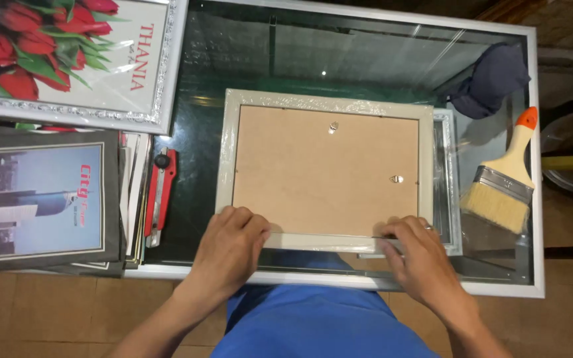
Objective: Removing backing and cleaning the glass of a picture frame using a knife and a brush.
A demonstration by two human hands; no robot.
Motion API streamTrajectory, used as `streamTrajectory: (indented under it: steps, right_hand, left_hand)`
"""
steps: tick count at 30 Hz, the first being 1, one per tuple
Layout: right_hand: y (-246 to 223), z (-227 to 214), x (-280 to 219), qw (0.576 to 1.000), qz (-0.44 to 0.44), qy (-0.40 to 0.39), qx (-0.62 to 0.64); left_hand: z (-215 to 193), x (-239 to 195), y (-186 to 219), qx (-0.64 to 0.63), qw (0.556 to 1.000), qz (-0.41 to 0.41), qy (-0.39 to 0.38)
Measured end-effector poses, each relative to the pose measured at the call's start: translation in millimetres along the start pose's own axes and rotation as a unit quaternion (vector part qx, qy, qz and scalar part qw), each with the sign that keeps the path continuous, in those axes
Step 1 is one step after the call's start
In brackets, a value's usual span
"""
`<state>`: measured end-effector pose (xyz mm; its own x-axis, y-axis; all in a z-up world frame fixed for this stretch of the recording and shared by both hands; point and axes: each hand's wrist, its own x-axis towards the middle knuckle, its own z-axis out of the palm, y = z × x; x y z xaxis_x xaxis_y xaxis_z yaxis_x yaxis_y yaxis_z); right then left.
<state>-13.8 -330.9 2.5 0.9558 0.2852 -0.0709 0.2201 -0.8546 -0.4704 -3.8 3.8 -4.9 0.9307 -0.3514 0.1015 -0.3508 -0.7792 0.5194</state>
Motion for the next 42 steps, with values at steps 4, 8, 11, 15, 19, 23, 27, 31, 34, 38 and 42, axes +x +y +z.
streamTrajectory:
  steps: [4,8,11,15,19,23,27,31,34,38,42]
  right_hand:
    - [7.3,-2.8,1.9,1.000,-0.014,0.022,0.013]
    - [10.9,0.4,-2.1,0.999,-0.025,-0.007,-0.037]
    - [10.7,3.8,-2.4,0.998,-0.029,-0.013,-0.049]
    - [36.3,4.5,13.2,0.998,-0.023,0.049,-0.042]
    - [43.5,-4.9,43.3,0.981,0.134,0.115,-0.075]
    - [26.4,-15.9,62.8,0.960,0.254,0.088,-0.076]
    - [38.5,-14.0,65.4,0.955,0.281,0.079,-0.050]
    - [45.4,-17.3,65.2,0.952,0.293,0.074,-0.039]
    - [38.0,-23.1,76.5,0.957,0.282,0.039,-0.059]
    - [39.3,-16.1,119.1,0.983,0.148,0.043,-0.100]
    - [55.8,-4.9,166.8,0.986,0.019,0.079,-0.143]
  left_hand:
    - [-0.5,-0.5,-1.2,-0.008,1.000,0.022,0.004]
    - [10.0,-3.4,2.5,0.032,0.998,0.012,0.044]
    - [9.3,-3.5,1.4,0.058,0.997,0.020,0.053]
    - [1.0,14.7,-17.0,0.060,0.990,-0.126,-0.029]
    - [-0.6,45.1,-45.7,0.112,0.975,-0.185,0.045]
    - [-11.4,60.4,-41.3,0.084,0.963,-0.256,0.018]
    - [-12.3,62.0,-45.9,0.043,0.955,-0.294,-0.007]
    - [-19.7,66.3,-51.1,-0.001,0.949,-0.316,-0.017]
    - [-30.0,73.2,-50.7,0.000,0.946,-0.317,-0.069]
    - [-18.3,118.3,-57.1,0.074,0.975,-0.205,-0.039]
    - [3.6,162.8,-68.6,0.117,0.989,-0.045,0.074]
